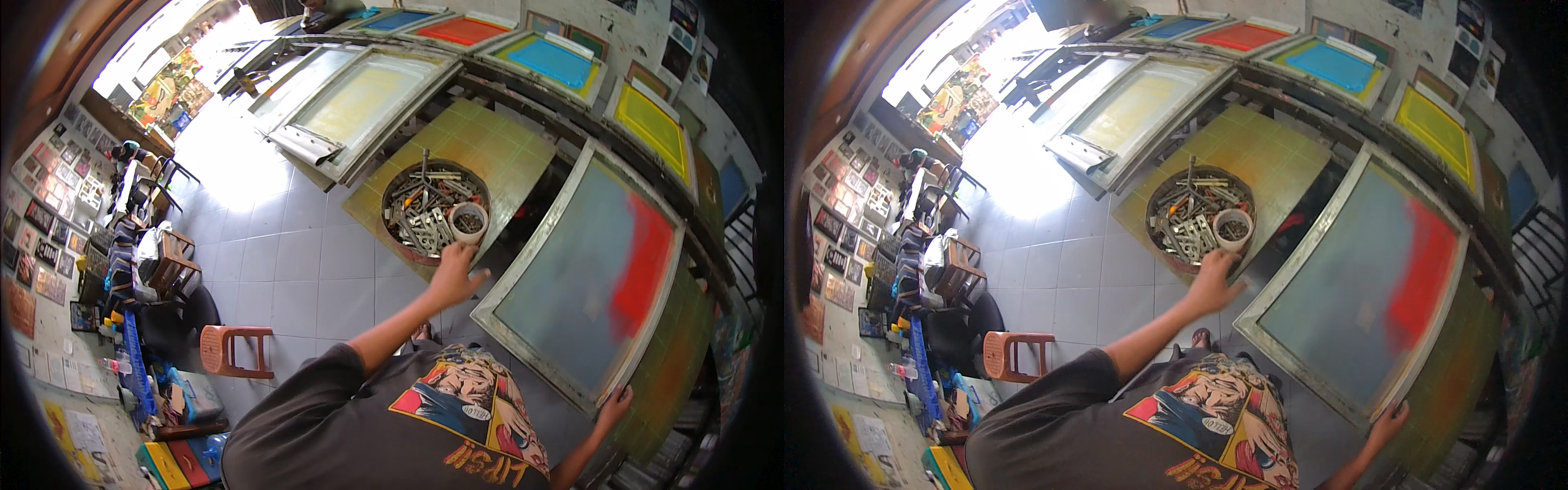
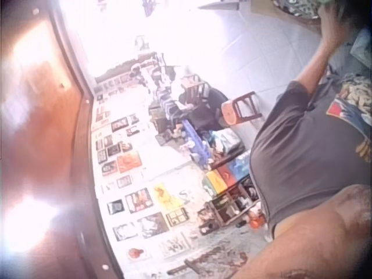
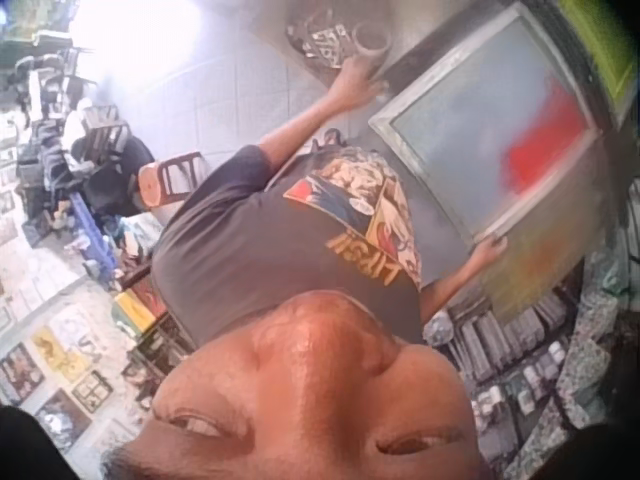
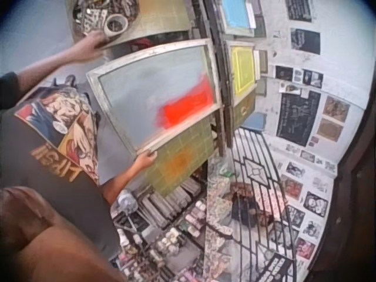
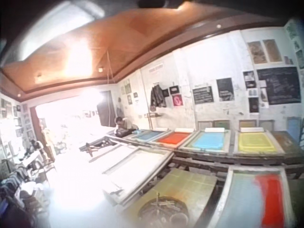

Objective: The person assembles screen frames by attaching metal clips to the edges using a wrench. They handle multiple frames with different colored mesh and move them between a workbench and a drying rack. The person uses a wrench to tighten the clips and organizes the finished frames on a rack.

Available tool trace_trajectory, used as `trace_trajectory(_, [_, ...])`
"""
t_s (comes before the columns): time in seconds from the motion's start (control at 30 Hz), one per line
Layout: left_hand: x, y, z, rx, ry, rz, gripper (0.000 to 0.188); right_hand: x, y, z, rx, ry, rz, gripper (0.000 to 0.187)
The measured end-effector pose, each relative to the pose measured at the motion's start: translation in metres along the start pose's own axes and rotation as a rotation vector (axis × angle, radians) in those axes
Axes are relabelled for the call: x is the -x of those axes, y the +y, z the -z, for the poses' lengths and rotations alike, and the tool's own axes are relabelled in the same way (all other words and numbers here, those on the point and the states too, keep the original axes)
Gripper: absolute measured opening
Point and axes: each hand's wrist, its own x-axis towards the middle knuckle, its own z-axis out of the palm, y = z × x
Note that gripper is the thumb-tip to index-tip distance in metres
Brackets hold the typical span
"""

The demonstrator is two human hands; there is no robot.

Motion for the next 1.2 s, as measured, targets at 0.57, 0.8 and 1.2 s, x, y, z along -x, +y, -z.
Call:
trace_trajectory(0.57, [0.059,0.029,-0.068,0.136,-0.275,0.434,0.06,0.007,-0.009,0.025,-0.464,-0.239,-0.302,0.069])
trace_trajectory(0.8, [0.062,0.079,-0.036,0.039,-0.215,0.545,0.061,0.023,0.006,0.039,-0.546,-0.134,-0.247,0.067])
trace_trajectory(1.2, [0.117,0.107,0.089,0.581,0.096,0.372,0.039,0.088,-0.07,0.126,-0.643,0.273,-0.102,0.067])
